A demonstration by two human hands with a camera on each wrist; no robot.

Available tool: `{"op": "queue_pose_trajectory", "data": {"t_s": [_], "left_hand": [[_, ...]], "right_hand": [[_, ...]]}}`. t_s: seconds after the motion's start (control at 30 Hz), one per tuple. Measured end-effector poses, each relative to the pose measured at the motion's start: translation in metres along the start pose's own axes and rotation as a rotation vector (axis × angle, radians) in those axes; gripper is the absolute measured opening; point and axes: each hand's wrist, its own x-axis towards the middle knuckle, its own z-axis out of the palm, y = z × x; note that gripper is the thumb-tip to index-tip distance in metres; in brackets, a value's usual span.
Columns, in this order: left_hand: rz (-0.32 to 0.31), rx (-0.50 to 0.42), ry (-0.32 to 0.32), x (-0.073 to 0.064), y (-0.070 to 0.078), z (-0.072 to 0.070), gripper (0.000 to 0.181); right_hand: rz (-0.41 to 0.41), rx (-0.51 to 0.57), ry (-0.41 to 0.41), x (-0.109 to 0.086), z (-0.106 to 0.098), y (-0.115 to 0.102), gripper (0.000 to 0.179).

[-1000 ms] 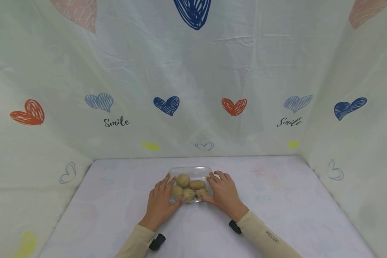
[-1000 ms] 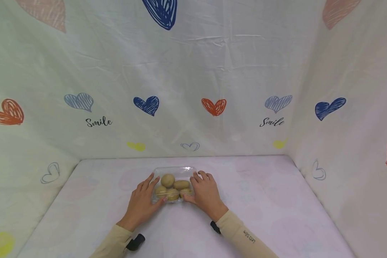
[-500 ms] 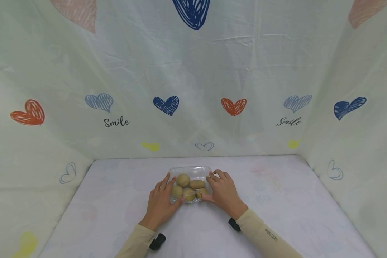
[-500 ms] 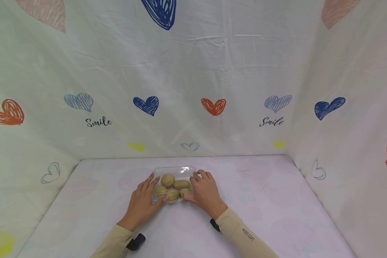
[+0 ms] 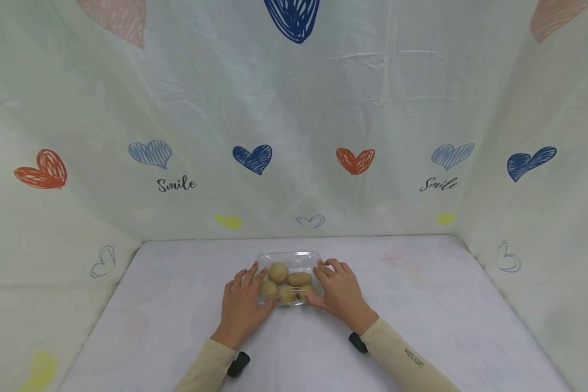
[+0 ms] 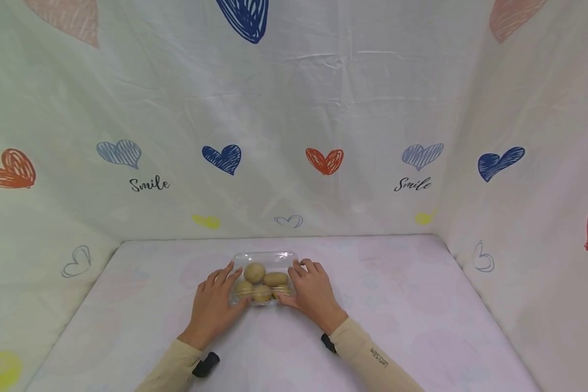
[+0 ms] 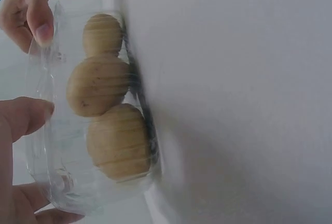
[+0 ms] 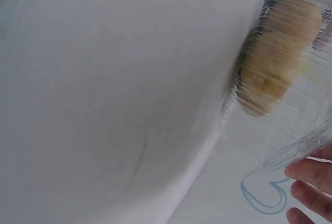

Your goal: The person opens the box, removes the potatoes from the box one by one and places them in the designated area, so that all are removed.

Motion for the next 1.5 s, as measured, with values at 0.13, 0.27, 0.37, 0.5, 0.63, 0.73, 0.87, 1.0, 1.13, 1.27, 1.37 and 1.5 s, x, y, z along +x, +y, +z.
{"op": "queue_pose_trajectory", "data": {"t_s": [0.13, 0.27, 0.37, 0.5, 0.63, 0.73, 0.87, 1.0, 1.13, 1.27, 1.37, 1.5], "left_hand": [[0.026, 0.036, 0.039, 0.001, -0.002, -0.001, 0.062], [0.042, 0.058, 0.056, 0.002, -0.002, -0.002, 0.06], [0.055, 0.078, 0.07, 0.003, -0.003, -0.002, 0.06], [0.071, 0.091, 0.09, 0.002, -0.003, -0.002, 0.059], [0.076, 0.071, 0.099, 0.002, -0.003, -0.003, 0.058], [0.076, 0.059, 0.096, 0.002, -0.004, -0.003, 0.059], [0.075, 0.052, 0.096, 0.002, -0.005, -0.002, 0.059], [0.071, 0.045, 0.107, 0.002, -0.005, -0.003, 0.058], [0.063, 0.028, 0.111, 0.002, -0.005, -0.003, 0.059], [0.048, 0.001, 0.101, 0.002, -0.004, -0.003, 0.059], [0.034, -0.019, 0.092, 0.002, -0.003, -0.002, 0.06], [0.017, -0.039, 0.083, 0.001, -0.005, -0.002, 0.062]], "right_hand": [[-0.025, 0.006, 0.015, -0.001, 0.001, 0.001, 0.06], [-0.063, -0.016, 0.016, -0.002, 0.001, 0.004, 0.064], [-0.09, -0.044, -0.005, -0.002, 0.001, 0.006, 0.066], [-0.123, -0.067, -0.034, -0.003, 0.0, 0.007, 0.067], [-0.159, -0.094, -0.034, -0.003, -0.001, 0.008, 0.069], [-0.184, -0.115, -0.028, -0.004, -0.001, 0.01, 0.07], [-0.204, -0.113, -0.024, -0.004, 0.001, 0.011, 0.069], [-0.214, -0.102, -0.023, -0.005, 0.0, 0.011, 0.066], [-0.223, -0.115, -0.046, -0.006, -0.002, 0.012, 0.062], [-0.22, -0.113, -0.066, -0.006, -0.004, 0.013, 0.057], [-0.193, -0.081, -0.062, -0.004, -0.004, 0.015, 0.056], [-0.147, -0.037, -0.054, -0.005, -0.004, 0.016, 0.06]]}}
